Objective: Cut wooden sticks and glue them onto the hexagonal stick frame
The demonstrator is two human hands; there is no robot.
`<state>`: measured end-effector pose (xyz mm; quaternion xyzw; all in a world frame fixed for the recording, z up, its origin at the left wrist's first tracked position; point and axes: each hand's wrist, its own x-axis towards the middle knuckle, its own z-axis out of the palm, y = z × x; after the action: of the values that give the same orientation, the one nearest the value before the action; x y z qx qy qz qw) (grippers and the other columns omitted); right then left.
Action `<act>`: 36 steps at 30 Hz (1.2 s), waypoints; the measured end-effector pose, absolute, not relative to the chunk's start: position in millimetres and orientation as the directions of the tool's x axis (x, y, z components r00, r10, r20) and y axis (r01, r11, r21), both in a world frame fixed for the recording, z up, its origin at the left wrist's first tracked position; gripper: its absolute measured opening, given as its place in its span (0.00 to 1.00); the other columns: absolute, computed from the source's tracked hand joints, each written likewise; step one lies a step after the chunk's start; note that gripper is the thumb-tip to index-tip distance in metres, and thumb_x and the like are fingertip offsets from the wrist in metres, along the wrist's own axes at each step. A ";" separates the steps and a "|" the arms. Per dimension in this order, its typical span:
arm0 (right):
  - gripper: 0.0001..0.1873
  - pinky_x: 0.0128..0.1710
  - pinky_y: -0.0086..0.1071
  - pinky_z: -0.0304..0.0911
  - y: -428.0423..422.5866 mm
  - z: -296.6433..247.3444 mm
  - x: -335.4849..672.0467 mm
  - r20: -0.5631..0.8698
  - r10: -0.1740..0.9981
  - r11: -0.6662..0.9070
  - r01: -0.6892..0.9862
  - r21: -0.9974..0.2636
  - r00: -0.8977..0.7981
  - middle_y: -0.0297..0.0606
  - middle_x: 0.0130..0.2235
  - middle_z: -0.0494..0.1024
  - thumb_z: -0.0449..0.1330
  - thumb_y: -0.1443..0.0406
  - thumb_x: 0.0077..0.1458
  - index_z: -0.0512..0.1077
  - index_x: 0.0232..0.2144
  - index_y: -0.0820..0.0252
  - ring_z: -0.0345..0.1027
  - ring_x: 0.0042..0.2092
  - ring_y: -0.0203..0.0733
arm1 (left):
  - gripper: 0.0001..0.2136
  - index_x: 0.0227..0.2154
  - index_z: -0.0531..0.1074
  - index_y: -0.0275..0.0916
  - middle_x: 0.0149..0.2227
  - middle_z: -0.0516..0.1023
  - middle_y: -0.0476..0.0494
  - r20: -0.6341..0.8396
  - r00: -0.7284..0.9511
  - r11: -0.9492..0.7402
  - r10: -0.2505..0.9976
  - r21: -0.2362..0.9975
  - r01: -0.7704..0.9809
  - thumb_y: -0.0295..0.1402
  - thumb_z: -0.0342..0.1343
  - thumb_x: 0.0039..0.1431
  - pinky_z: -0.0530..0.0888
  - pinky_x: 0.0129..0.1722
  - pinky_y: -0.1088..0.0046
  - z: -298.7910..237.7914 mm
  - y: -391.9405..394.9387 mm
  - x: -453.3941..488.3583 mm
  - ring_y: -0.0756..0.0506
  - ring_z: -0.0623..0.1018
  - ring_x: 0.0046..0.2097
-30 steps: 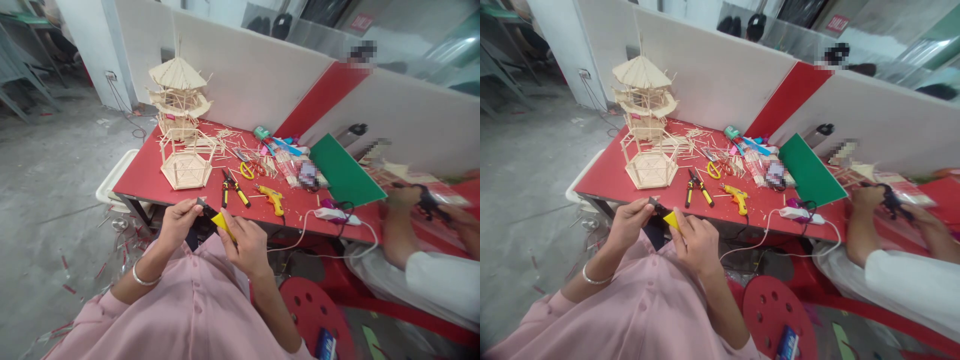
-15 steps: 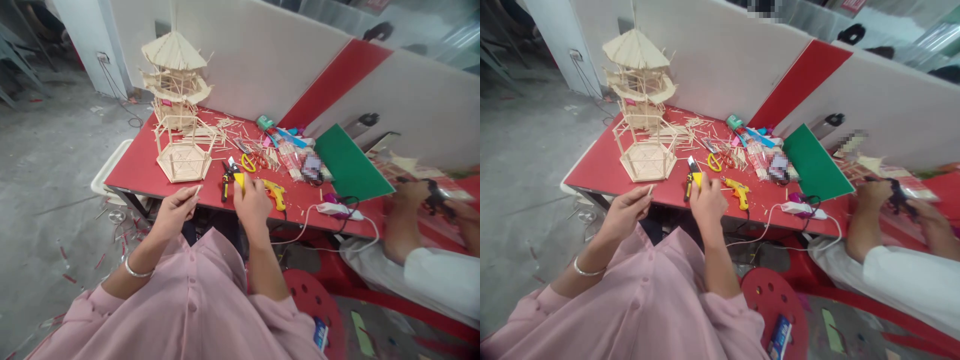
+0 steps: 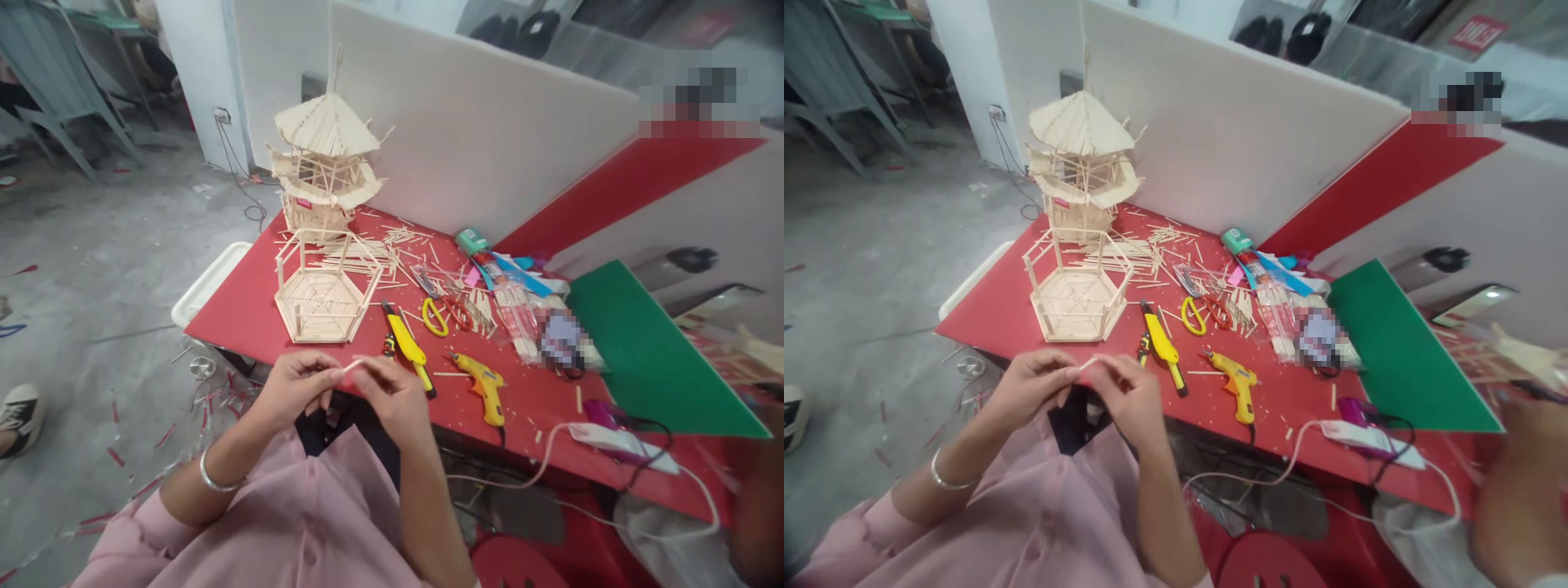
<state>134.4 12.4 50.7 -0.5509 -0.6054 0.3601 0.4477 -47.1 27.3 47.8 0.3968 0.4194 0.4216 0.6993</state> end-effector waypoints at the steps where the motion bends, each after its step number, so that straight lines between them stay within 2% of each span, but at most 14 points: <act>1: 0.13 0.34 0.31 0.64 9.0 50.0 125.0 0.125 0.992 0.127 0.245 -0.961 -0.025 0.36 0.31 0.79 0.63 0.55 0.56 0.80 0.30 0.57 0.70 0.33 0.38 | 0.15 0.28 0.77 0.33 0.13 0.71 0.51 -0.257 0.312 0.341 0.915 0.905 -0.255 0.42 0.69 0.49 0.56 0.12 0.85 47.7 29.0 -48.1 0.57 0.63 0.12; 2: 0.13 0.33 0.30 0.63 9.2 48.2 116.7 0.117 0.993 0.115 0.162 -0.980 0.001 0.35 0.29 0.78 0.64 0.56 0.55 0.80 0.28 0.58 0.68 0.31 0.37 | 0.14 0.27 0.77 0.33 0.13 0.71 0.50 -0.260 0.323 0.350 0.910 0.899 -0.262 0.41 0.69 0.49 0.57 0.12 0.85 47.6 30.9 -49.3 0.57 0.64 0.12; 4: 0.13 0.31 0.29 0.61 17.5 42.4 104.3 0.096 0.980 0.094 0.021 -0.995 0.174 0.33 0.26 0.75 0.65 0.56 0.54 0.79 0.26 0.59 0.65 0.29 0.35 | 0.14 0.27 0.77 0.33 0.15 0.74 0.49 -0.274 0.307 0.370 0.911 0.873 -0.319 0.39 0.70 0.47 0.61 0.12 0.84 47.2 34.4 -50.9 0.55 0.67 0.13; 7: 0.15 0.25 0.27 0.55 37.2 32.8 93.0 -0.005 0.906 0.071 -0.164 -0.984 0.424 0.31 0.23 0.73 0.67 0.54 0.51 0.79 0.27 0.60 0.59 0.24 0.31 | 0.16 0.31 0.78 0.34 0.22 0.79 0.45 -0.309 0.213 0.376 0.927 0.769 -0.517 0.34 0.74 0.40 0.67 0.15 0.84 46.1 37.6 -46.2 0.52 0.76 0.21; 9: 0.17 0.24 0.26 0.54 47.0 29.6 85.8 -0.082 0.884 0.050 -0.268 -0.962 0.461 0.31 0.22 0.73 0.68 0.53 0.49 0.78 0.26 0.61 0.58 0.23 0.30 | 0.18 0.33 0.78 0.34 0.28 0.82 0.44 -0.339 0.129 0.337 0.932 0.678 -0.653 0.33 0.75 0.36 0.70 0.18 0.84 45.5 38.5 -36.3 0.51 0.79 0.26; 12: 0.18 0.25 0.27 0.60 53.3 31.2 74.3 -0.151 0.890 0.015 -0.359 -0.933 0.431 0.34 0.24 0.75 0.68 0.52 0.47 0.77 0.25 0.62 0.63 0.24 0.32 | 0.18 0.30 0.78 0.34 0.30 0.82 0.44 -0.356 0.037 0.267 0.934 0.623 -0.735 0.39 0.74 0.39 0.68 0.16 0.84 44.9 41.2 -17.7 0.53 0.77 0.24; 15: 0.17 0.24 0.28 0.60 54.7 34.9 67.1 -0.143 0.894 0.024 -0.365 -0.931 0.424 0.33 0.24 0.76 0.68 0.52 0.48 0.75 0.24 0.61 0.63 0.23 0.32 | 0.19 0.23 0.76 0.33 0.23 0.78 0.46 -0.308 -0.043 0.201 0.950 0.714 -0.671 0.45 0.70 0.43 0.64 0.13 0.83 44.2 48.3 -6.9 0.55 0.70 0.17; 19: 0.18 0.23 0.28 0.58 56.6 34.1 66.2 -0.085 0.889 0.045 -0.272 -0.961 0.449 0.31 0.22 0.74 0.67 0.52 0.50 0.74 0.23 0.61 0.61 0.21 0.31 | 0.19 0.20 0.73 0.34 0.18 0.75 0.48 -0.268 -0.132 0.144 0.954 0.800 -0.583 0.47 0.68 0.47 0.61 0.12 0.82 42.2 58.3 -8.1 0.55 0.68 0.14; 24: 0.19 0.25 0.28 0.59 58.8 27.7 67.9 -0.055 0.878 0.035 -0.178 -0.983 0.476 0.30 0.21 0.73 0.66 0.52 0.52 0.73 0.22 0.61 0.63 0.22 0.32 | 0.21 0.19 0.71 0.34 0.14 0.71 0.51 -0.287 -0.102 0.183 0.953 0.807 -0.561 0.49 0.67 0.48 0.59 0.10 0.82 41.6 64.2 -10.4 0.55 0.66 0.12; 30: 0.19 0.24 0.27 0.60 63.0 27.7 67.5 -0.087 0.889 0.016 -0.221 -0.975 0.449 0.30 0.21 0.73 0.66 0.52 0.52 0.72 0.22 0.61 0.63 0.22 0.32 | 0.22 0.21 0.74 0.34 0.12 0.69 0.52 -0.291 -0.106 0.185 0.951 0.807 -0.561 0.50 0.68 0.44 0.59 0.10 0.82 44.0 69.2 -10.2 0.55 0.65 0.11; 36: 0.20 0.23 0.27 0.61 64.6 30.0 65.9 -0.116 0.896 -0.018 -0.227 -0.974 0.428 0.30 0.20 0.72 0.65 0.51 0.52 0.72 0.22 0.61 0.63 0.21 0.32 | 0.21 0.21 0.73 0.34 0.13 0.69 0.52 -0.267 -0.134 0.156 0.954 0.827 -0.540 0.50 0.68 0.46 0.59 0.10 0.82 43.2 70.6 -11.5 0.55 0.65 0.12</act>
<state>65.9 64.6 30.0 -0.5591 -0.2996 0.4433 0.6334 -11.5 70.6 43.2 0.2321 0.4460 0.6068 0.6156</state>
